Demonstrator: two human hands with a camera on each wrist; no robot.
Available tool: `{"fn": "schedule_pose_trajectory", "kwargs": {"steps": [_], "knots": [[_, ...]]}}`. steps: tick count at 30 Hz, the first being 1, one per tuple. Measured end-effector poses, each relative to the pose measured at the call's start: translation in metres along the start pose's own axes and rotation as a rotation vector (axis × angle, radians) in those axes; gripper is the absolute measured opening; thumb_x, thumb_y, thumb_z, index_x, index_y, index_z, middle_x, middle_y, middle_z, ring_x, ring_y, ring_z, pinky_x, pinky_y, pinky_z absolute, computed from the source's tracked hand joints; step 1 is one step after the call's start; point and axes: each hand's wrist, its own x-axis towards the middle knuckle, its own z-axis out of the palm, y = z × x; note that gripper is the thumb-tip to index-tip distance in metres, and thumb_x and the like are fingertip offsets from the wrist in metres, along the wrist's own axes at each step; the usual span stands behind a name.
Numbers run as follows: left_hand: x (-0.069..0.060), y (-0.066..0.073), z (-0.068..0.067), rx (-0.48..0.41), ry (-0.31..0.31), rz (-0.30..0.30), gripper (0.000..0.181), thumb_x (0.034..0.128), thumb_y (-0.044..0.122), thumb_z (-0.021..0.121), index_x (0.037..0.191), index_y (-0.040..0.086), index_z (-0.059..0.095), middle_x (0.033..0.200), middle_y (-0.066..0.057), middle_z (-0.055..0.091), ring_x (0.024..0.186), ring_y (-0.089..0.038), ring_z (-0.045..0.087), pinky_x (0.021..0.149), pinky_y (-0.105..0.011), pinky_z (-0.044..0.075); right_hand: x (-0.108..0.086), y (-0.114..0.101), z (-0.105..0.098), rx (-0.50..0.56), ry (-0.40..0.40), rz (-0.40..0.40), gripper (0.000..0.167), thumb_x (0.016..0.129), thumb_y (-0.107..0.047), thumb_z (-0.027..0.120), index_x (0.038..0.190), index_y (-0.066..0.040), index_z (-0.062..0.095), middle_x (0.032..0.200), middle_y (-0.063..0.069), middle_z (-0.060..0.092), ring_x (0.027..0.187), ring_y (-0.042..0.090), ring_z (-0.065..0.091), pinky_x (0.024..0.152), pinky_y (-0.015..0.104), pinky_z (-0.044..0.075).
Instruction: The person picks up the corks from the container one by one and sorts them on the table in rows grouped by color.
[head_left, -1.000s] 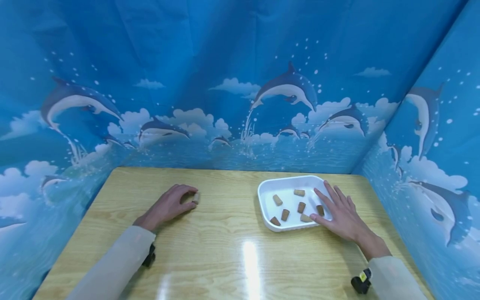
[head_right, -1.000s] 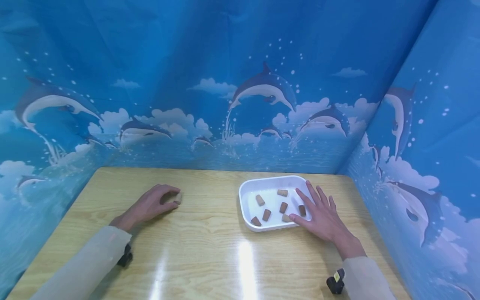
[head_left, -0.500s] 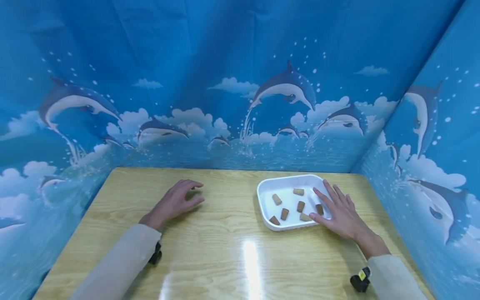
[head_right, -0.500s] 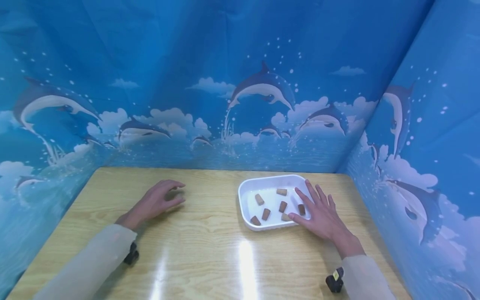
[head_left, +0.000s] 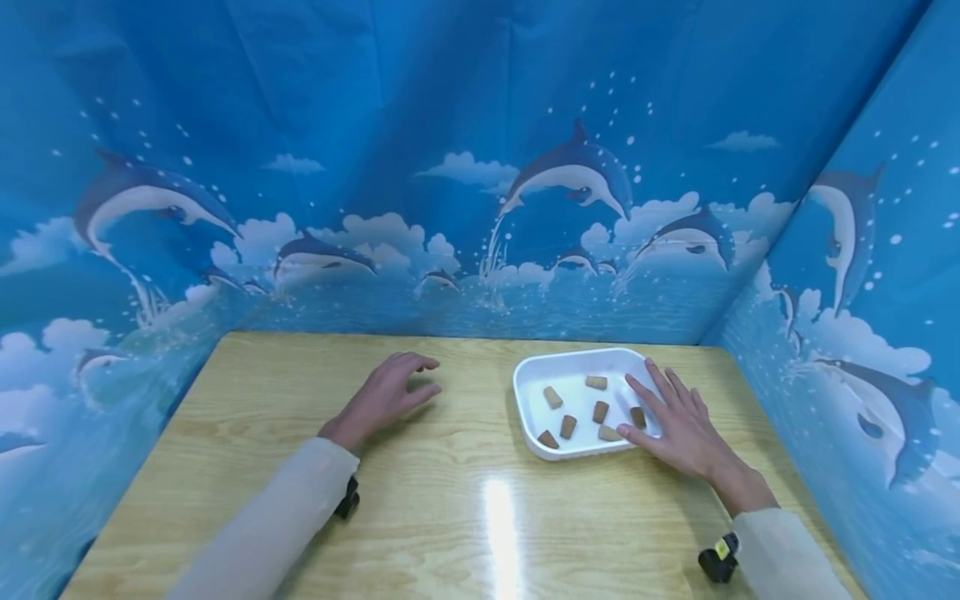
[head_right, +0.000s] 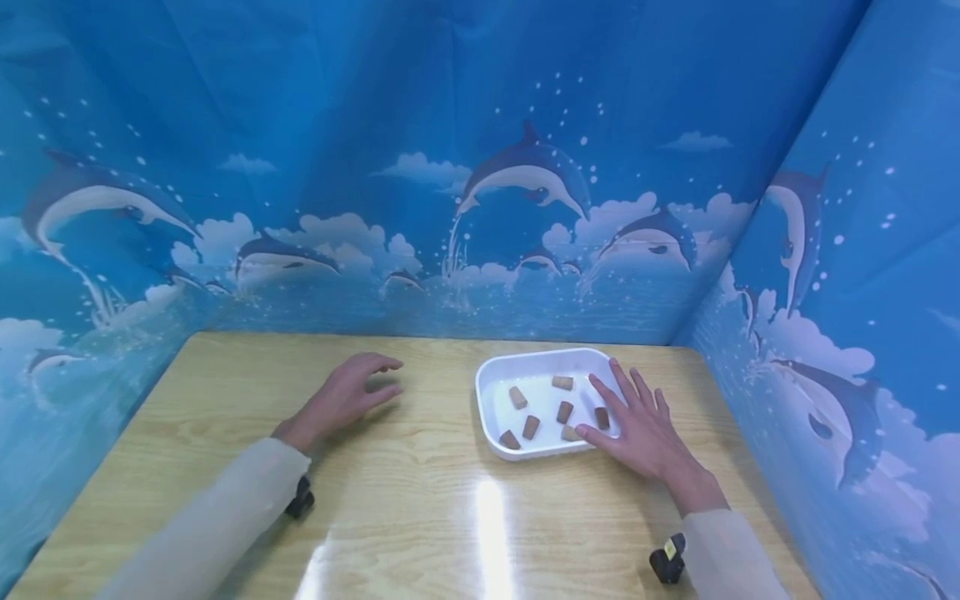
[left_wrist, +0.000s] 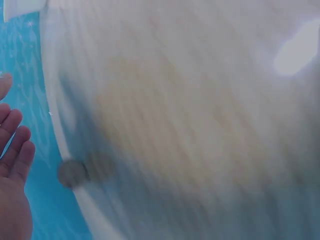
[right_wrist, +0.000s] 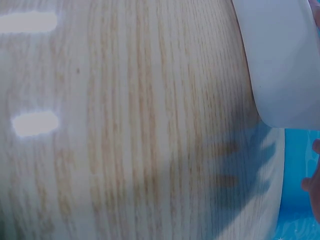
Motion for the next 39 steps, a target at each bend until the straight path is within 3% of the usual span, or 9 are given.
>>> {"fn": "schedule_pose_trajectory", "kwargs": {"steps": [7, 13, 24, 31, 39], "knots": [[0.023, 0.024, 0.011, -0.018, -0.012, 0.052, 0.041, 0.1020, 0.028, 0.080, 0.135, 0.006, 0.073, 0.133, -0.009, 0.076, 0.122, -0.028, 0.069, 0.107, -0.051, 0.059, 0.000, 0.000, 0.001, -0.001, -0.002, 0.003, 0.092, 0.101, -0.066, 0.063, 0.174, -0.022, 0.028, 0.185, 0.014, 0.001, 0.164, 0.057, 0.011, 0.121, 0.090, 0.011], [0.040, 0.046, 0.025, -0.031, -0.058, 0.041, 0.037, 0.1026, 0.030, 0.079, 0.133, 0.010, 0.074, 0.133, -0.007, 0.076, 0.123, -0.026, 0.068, 0.109, -0.047, 0.058, 0.000, -0.001, 0.000, 0.001, 0.000, 0.001, 0.093, 0.101, -0.066, 0.063, 0.174, -0.022, 0.028, 0.185, 0.015, 0.002, 0.164, 0.057, 0.011, 0.122, 0.089, 0.011], [0.058, 0.084, 0.045, -0.047, -0.099, 0.102, 0.037, 0.1027, 0.034, 0.079, 0.134, 0.014, 0.073, 0.130, -0.002, 0.075, 0.125, -0.021, 0.066, 0.109, -0.041, 0.058, 0.000, 0.001, 0.001, 0.001, 0.001, 0.001, 0.093, 0.101, -0.066, 0.064, 0.175, -0.023, 0.027, 0.184, 0.016, 0.005, 0.164, 0.057, 0.012, 0.121, 0.089, 0.011], [0.072, 0.107, 0.056, -0.002, -0.177, 0.109, 0.039, 0.1043, 0.036, 0.077, 0.137, 0.016, 0.072, 0.128, 0.001, 0.074, 0.127, -0.018, 0.063, 0.113, -0.039, 0.055, 0.001, 0.002, 0.001, 0.000, -0.004, 0.007, 0.093, 0.101, -0.066, 0.063, 0.175, -0.023, 0.027, 0.185, 0.016, 0.004, 0.164, 0.057, 0.011, 0.121, 0.090, 0.010], [0.083, 0.123, 0.066, 0.021, -0.245, 0.101, 0.040, 0.1067, 0.035, 0.074, 0.143, 0.018, 0.071, 0.135, 0.001, 0.073, 0.136, -0.020, 0.061, 0.119, -0.042, 0.052, 0.000, 0.001, 0.001, 0.005, 0.001, -0.007, 0.092, 0.101, -0.065, 0.064, 0.175, -0.022, 0.028, 0.184, 0.017, 0.004, 0.164, 0.057, 0.011, 0.121, 0.090, 0.011]]}}
